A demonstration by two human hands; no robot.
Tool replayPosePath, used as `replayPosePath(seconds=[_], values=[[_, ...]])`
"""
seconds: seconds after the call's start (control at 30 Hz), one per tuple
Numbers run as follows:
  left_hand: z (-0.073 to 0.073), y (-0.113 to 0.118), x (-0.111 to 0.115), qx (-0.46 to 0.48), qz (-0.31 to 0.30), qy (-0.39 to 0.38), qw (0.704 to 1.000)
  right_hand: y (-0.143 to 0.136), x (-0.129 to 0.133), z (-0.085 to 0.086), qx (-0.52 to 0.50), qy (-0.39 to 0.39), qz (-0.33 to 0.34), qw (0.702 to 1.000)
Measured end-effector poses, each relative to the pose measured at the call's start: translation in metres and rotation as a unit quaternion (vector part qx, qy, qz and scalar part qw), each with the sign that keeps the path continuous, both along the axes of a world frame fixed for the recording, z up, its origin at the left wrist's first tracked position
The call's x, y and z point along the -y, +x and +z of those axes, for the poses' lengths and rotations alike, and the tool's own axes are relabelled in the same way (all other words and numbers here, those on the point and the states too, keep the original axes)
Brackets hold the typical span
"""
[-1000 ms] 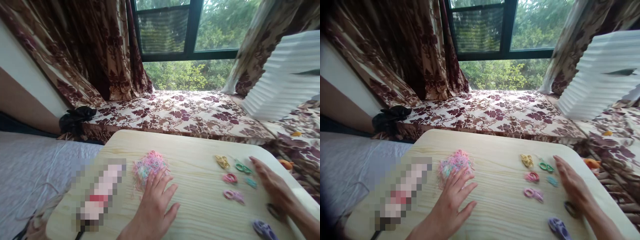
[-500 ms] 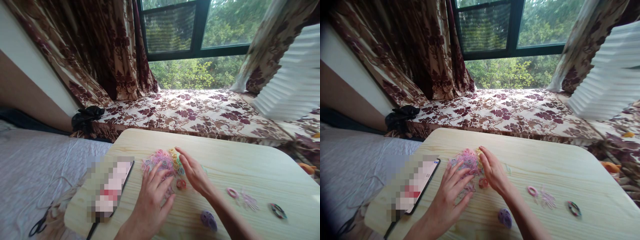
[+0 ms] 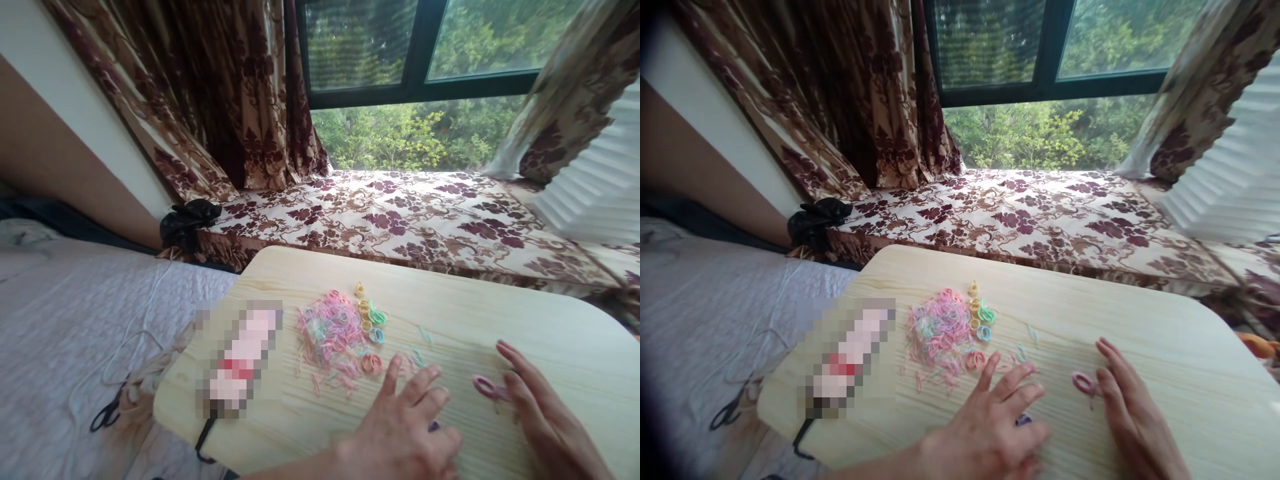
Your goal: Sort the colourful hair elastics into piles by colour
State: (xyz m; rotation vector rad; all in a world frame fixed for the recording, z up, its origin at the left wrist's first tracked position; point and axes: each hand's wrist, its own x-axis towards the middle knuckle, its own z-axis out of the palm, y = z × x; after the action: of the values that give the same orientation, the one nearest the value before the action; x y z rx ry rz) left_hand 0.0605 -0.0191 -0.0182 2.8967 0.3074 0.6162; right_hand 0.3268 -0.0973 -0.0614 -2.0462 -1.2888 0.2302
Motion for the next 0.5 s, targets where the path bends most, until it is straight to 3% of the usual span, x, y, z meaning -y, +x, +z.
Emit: replayPosePath(seconds=[0.07,0.17,0.33,0.4,0.5], values=[[0.002,-0.002,-0.003,-0.017,0.018,0.009,1.0,-0.036,-0.029,0.009,-0.06,0.014,0.021,0.998],[0.005,-0.016,-0.011,-0.031,0.094,0.001,0.995,-0.086,-0.067,0.014,-0.128,0.044,0.08,0.988],[0.007,-0.05,-0.025,-0.008,0.246,-0.04,0.968,-0.159,-0.102,0.02,-0.211,0.066,0.141,0.965],[0.008,-0.064,-0.028,0.012,0.29,-0.067,0.955,-0.169,-0.108,0.029,-0.226,0.06,0.16,0.959],[0.009,-0.08,-0.028,0.031,0.303,-0.103,0.947,-0.151,-0.117,0.041,-0.19,0.051,0.15,0.969]])
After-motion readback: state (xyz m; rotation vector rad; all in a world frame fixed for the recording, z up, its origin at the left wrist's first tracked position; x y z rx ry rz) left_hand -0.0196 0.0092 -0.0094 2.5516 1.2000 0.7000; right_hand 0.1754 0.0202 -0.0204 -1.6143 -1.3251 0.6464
